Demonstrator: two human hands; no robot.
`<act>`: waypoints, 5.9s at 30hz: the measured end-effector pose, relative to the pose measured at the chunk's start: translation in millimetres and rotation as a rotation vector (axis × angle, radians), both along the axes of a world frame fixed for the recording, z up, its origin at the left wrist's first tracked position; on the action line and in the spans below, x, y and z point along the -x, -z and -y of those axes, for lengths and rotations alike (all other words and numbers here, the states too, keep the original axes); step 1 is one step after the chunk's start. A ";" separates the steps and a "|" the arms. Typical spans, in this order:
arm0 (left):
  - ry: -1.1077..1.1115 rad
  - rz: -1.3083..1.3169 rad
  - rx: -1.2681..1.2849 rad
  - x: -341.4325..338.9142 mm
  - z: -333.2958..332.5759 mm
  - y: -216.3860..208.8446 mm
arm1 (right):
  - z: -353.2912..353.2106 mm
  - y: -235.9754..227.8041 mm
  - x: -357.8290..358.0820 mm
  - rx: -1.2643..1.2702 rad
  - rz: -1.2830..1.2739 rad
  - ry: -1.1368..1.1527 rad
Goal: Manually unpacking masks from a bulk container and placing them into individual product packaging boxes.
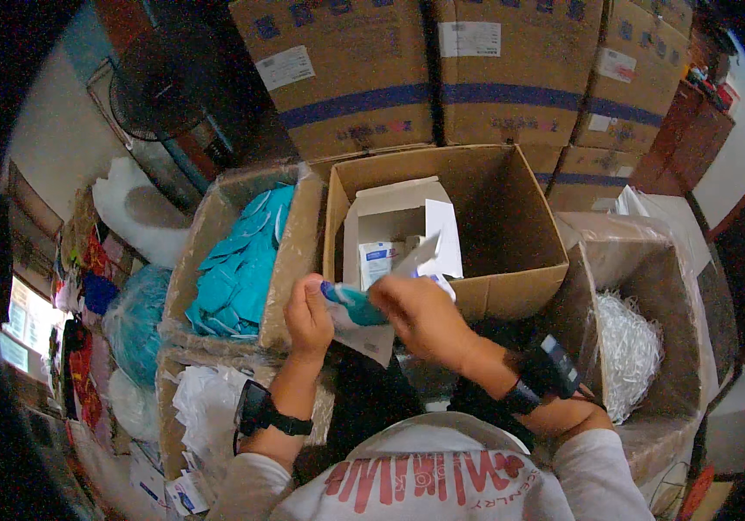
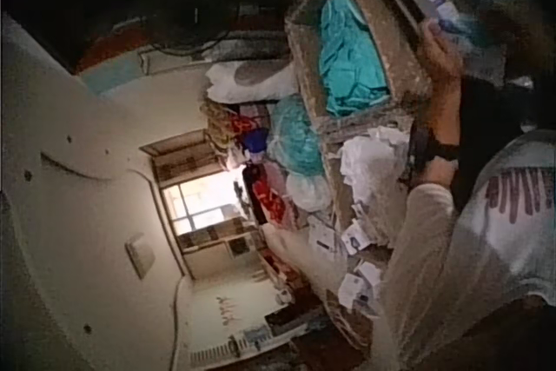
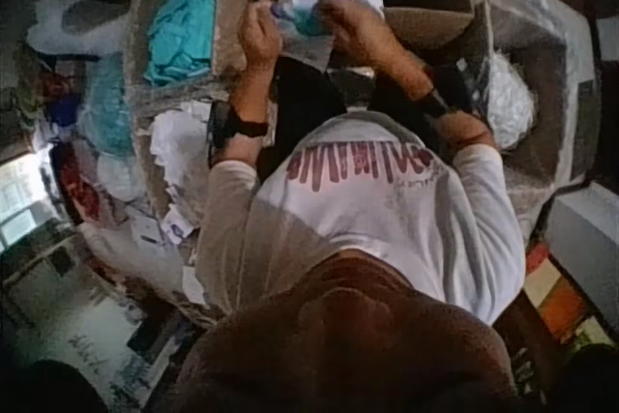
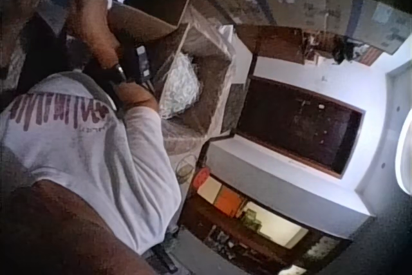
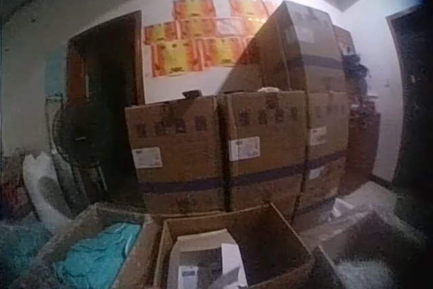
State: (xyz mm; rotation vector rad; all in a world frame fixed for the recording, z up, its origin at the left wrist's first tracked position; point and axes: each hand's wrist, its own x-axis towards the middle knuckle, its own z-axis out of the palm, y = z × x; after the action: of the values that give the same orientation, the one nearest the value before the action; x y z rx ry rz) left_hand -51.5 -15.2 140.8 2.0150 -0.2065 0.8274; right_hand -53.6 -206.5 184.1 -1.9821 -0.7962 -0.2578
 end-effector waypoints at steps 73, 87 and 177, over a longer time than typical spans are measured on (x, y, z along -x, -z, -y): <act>0.003 -1.090 -0.806 252.5 -344.4 117.5 | 95.6 15.8 -20.6 -0.546 -0.794 0.113; 0.802 -1.073 0.517 70.7 -61.9 10.2 | 81.9 43.1 4.2 -0.525 -0.873 -0.290; 0.190 -0.308 -0.008 -28.3 -7.0 -60.9 | 89.0 31.1 0.7 -0.099 -0.984 -0.530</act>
State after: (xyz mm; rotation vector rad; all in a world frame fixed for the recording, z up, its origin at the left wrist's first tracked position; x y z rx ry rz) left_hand -23.1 -8.1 201.7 2.0627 -0.2201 0.3921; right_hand -54.3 -295.5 153.0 -1.4527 -0.5816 0.9036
